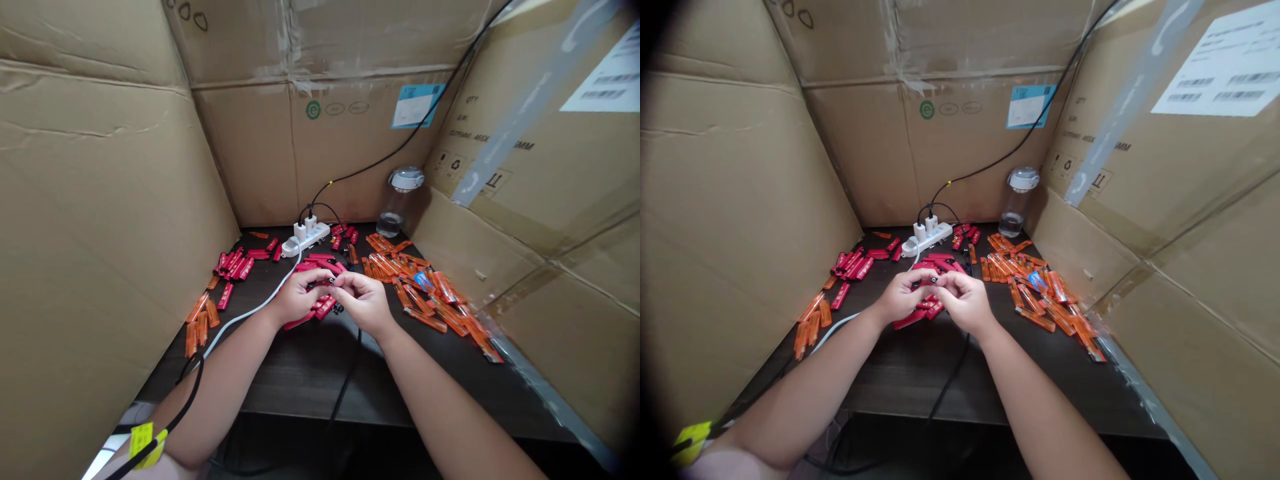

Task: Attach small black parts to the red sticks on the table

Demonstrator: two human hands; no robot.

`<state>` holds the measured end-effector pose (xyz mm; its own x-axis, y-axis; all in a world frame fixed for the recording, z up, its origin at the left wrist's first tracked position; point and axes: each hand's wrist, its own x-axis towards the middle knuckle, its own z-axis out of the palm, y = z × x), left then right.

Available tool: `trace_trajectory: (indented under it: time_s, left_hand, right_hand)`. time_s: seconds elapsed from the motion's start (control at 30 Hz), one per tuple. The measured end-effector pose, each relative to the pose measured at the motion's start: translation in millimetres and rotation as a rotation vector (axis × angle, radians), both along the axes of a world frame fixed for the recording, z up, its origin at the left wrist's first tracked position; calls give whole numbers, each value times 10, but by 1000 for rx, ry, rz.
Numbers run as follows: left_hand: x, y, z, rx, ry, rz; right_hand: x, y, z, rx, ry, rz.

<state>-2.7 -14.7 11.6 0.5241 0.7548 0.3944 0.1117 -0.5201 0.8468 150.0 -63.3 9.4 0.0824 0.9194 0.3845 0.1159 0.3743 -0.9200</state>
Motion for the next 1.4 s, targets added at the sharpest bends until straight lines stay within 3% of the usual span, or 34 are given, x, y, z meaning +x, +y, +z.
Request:
trace_trajectory:
  time_s: [0.2,0.4,0.53,0.63,0.73,0.83,1.07,1.27,1.33,1.4]
  left_hand:
    - [-35,25,1,9,12,-25]
    - [-40,50,13,-12,25,-27]
    - [-43,126,-30,47,85,63]
    - [-66,222,-110,205,179,171]
    - [-91,298,-191,369,312,272]
    - [-92,322,-238,410,473,346]
    - [-85,329,-267,438,681,303]
    - [-83,268,-189,333,475,290]
    - [-51,201,-148,273,330,293]
    - [-13,125,-129,189,220,264]
  right_hand:
    - [-7,-2,23,-86,117,80]
    - [33,79,-105,-133,234,168]
    - [36,163,-153,-98,299,103]
    - [44,240,-168,-94,429,35]
    - [59,339,-218,-161,517,-41]
    - [64,453,-307,-234,484,-94]
    - [106,596,-420,-278,284,-180]
    - [163,483,-296,-173,96,-257]
    - [130,405,-236,-159,148,-188]
    - [72,312,-182,-189,203,-12]
